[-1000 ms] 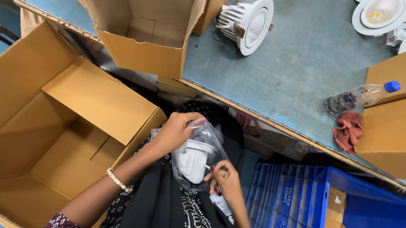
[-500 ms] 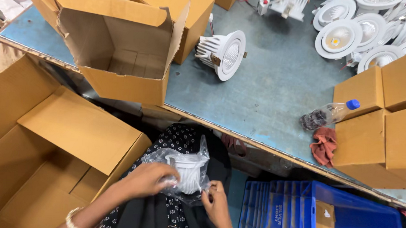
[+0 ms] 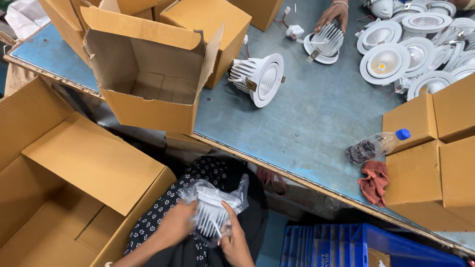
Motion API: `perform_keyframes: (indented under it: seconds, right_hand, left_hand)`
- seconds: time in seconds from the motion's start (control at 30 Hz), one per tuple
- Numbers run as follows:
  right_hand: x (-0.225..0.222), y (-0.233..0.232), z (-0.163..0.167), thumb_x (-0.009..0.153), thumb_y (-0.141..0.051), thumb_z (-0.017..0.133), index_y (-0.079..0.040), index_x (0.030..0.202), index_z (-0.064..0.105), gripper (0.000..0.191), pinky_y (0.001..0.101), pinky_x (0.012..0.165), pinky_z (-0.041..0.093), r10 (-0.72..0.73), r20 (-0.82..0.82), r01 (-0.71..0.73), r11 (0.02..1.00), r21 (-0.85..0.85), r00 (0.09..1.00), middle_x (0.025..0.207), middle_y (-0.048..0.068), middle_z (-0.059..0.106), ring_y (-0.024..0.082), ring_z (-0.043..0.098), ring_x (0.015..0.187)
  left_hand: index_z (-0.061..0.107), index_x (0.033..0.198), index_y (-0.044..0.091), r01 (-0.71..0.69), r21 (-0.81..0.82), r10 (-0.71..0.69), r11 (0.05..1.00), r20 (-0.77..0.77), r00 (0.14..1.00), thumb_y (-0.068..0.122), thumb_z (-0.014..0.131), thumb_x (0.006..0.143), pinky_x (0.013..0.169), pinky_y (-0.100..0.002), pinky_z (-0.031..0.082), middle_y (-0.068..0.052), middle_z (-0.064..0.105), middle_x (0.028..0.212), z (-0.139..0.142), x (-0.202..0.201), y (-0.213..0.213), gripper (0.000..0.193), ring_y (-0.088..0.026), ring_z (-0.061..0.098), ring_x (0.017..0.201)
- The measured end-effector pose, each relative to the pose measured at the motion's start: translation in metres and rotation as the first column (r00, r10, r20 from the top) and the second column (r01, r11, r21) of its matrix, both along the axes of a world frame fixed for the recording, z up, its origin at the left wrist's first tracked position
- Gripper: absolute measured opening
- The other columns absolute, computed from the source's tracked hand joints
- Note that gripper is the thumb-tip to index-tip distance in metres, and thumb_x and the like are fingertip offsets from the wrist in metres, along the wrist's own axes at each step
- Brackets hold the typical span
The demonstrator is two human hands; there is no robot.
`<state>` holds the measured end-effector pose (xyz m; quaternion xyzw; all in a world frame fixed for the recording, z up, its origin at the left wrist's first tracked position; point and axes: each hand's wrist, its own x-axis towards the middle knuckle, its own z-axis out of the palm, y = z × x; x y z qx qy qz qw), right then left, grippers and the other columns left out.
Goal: The person wipes the surface of white LED downlight fixtures with a cloth, then places each fixture into a plastic bag and into a cardboard box. The person closes the box and places it into a larger shipping carton. The person repeats this process for multiple fixtures.
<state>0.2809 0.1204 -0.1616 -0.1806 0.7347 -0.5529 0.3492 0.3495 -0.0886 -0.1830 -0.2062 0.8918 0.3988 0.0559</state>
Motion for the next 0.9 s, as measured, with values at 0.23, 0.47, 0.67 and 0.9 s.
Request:
perform_keyframes:
  seconds: [0.23,0.47,0.67,0.9]
  right_hand:
    - [-0.003,-0.027,-0.037,0.08,0.001,0.071,-0.012,0.158,0.019,0.095,0.0329,0.098,0.048,-0.071,-0.25,0.01,0.972,-0.236,0.966,0.139,0.016,0.057,0.021,0.059,0.124]
    - [-0.025,-0.021,-0.12,0.087,-0.014,0.07,0.001,0.107,0.067,0.025,0.0311,0.068,0.059,-0.25,-0.456,0.266,0.964,-0.031,0.854,0.09,0.012,0.077,0.019,0.077,0.082]
    - [-0.044,0.005,-0.033,0.088,-0.008,0.068,0.003,0.11,0.074,0.024,0.029,0.047,0.042,-0.411,0.22,0.421,0.907,0.001,0.885,0.083,0.009,0.071,0.011,0.062,0.063]
    - [-0.058,0.016,0.095,0.089,-0.017,0.06,0.001,0.12,0.062,0.036,0.0349,0.069,0.061,-0.324,0.686,0.642,0.718,-0.27,0.651,0.102,0.012,0.075,0.021,0.075,0.083]
  left_hand:
    - [0.065,0.106,0.002,0.134,0.021,-0.122,0.991,-0.289,0.95,0.006,0.063,0.076,0.084,-0.048,0.054,-0.023,0.068,0.104,0.038,-0.04,0.034,0.03,-0.043,0.068,0.093]
    - [0.061,0.124,0.009,0.336,0.145,-0.28,0.931,-0.309,0.909,0.021,0.067,0.088,0.089,-0.044,0.054,-0.019,0.066,0.111,0.098,-0.03,0.041,0.038,-0.036,0.068,0.101]
    - [0.037,0.148,0.009,0.186,0.081,-0.098,0.979,-0.613,0.784,0.038,0.083,0.075,0.116,-0.05,0.034,-0.019,0.043,0.148,0.097,-0.05,-0.046,0.092,-0.039,0.04,0.141]
    - [0.027,0.158,0.011,0.34,0.899,-0.021,0.277,-0.348,0.937,0.064,0.078,0.073,0.114,-0.047,0.043,-0.012,0.044,0.155,-0.002,-0.047,-0.049,0.113,-0.027,0.045,0.141]
